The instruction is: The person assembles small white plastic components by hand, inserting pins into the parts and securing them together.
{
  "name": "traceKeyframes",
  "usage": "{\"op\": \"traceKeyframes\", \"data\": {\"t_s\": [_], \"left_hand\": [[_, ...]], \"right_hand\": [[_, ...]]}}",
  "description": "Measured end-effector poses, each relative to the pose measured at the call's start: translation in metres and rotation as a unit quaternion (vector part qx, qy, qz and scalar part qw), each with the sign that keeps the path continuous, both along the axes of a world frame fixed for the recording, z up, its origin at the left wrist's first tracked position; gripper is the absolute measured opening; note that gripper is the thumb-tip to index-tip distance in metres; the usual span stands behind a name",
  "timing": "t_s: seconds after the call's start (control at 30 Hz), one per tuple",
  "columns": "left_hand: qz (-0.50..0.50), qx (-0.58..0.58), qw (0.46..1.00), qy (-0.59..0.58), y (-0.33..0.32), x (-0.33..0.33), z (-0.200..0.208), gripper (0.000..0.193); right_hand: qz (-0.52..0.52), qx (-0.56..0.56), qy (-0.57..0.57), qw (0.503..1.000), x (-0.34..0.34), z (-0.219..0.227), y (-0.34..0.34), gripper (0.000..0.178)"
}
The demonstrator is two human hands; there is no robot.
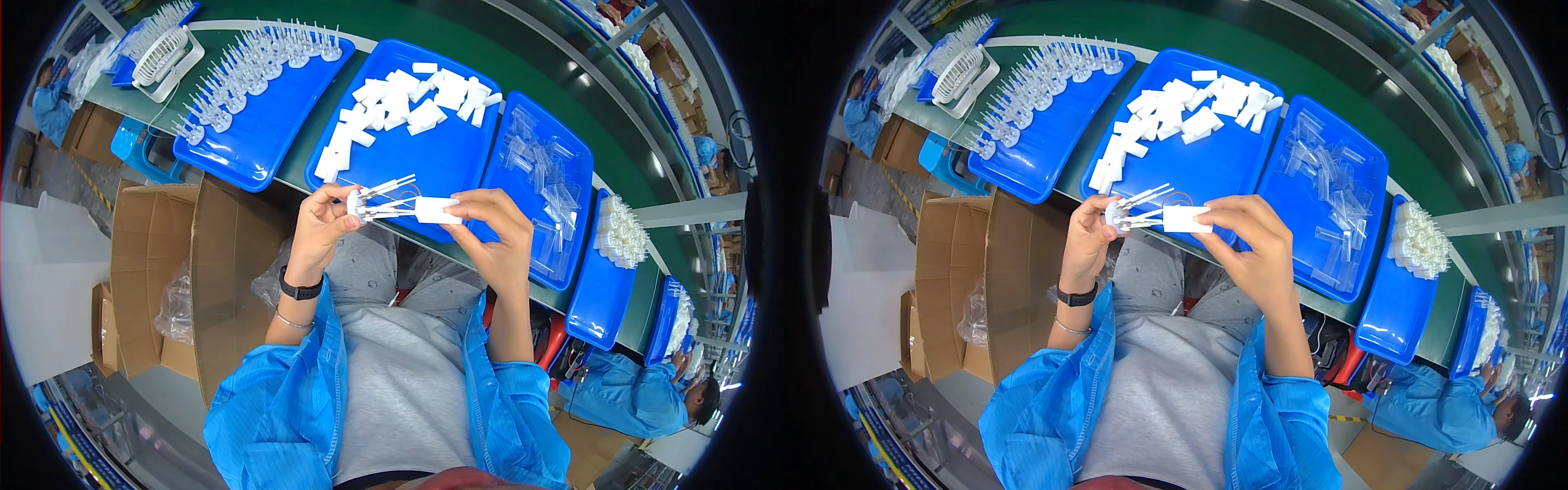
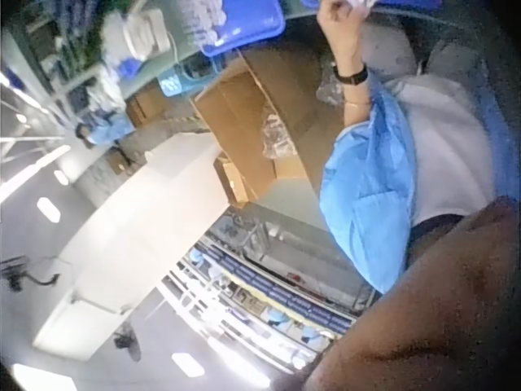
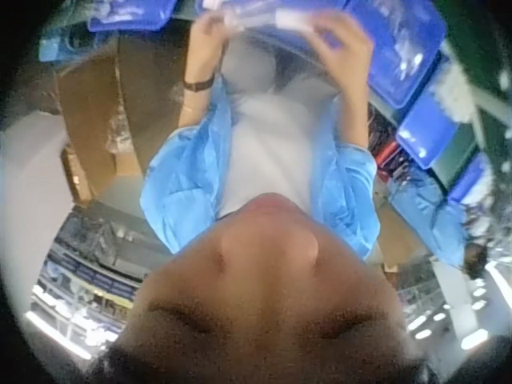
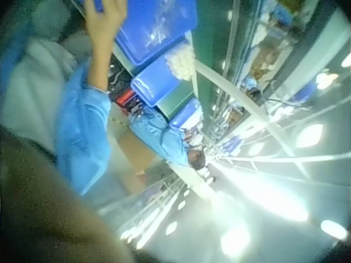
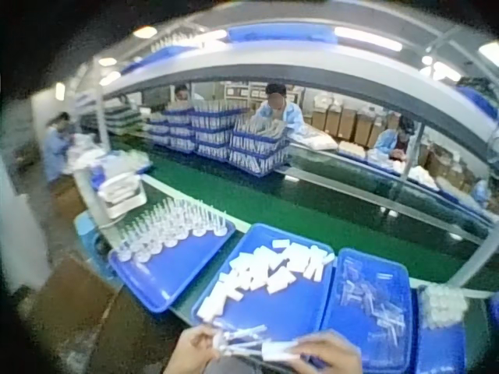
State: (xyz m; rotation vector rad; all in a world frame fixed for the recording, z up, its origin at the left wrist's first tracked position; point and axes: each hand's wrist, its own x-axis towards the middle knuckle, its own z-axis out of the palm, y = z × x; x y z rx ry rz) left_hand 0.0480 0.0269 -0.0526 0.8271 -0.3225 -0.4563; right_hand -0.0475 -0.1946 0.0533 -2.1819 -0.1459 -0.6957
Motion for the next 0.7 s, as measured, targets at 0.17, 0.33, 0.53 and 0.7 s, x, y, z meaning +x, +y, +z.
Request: {"op": "traceKeyframes", "data": {"t_s": [0.17,0.33,0.53,0.7], "left_hand": [[0.012,0.023,1.0,-0.016,-0.002,-0.003,0.01,0.04],[-0.017,0.093,0.995,-0.039,-0.006,-0.009,0.018,0.043],[-0.051,0.083,0.994,-0.04,-0.004,-0.01,0.009,0.044],[-0.051,0.062,0.997,0.003,0.007,-0.011,0.002,0.045]], "right_hand": [[-0.005,-0.094,-0.01,0.995,0.0,0.006,0.004,0.02],[0.103,-0.135,0.01,0.986,0.003,0.004,0.014,0.022],[0.132,-0.1,-0.016,0.986,0.01,-0.017,0.016,0.027],[0.117,-0.008,0.012,0.993,0.023,-0.01,0.013,0.025]]}}
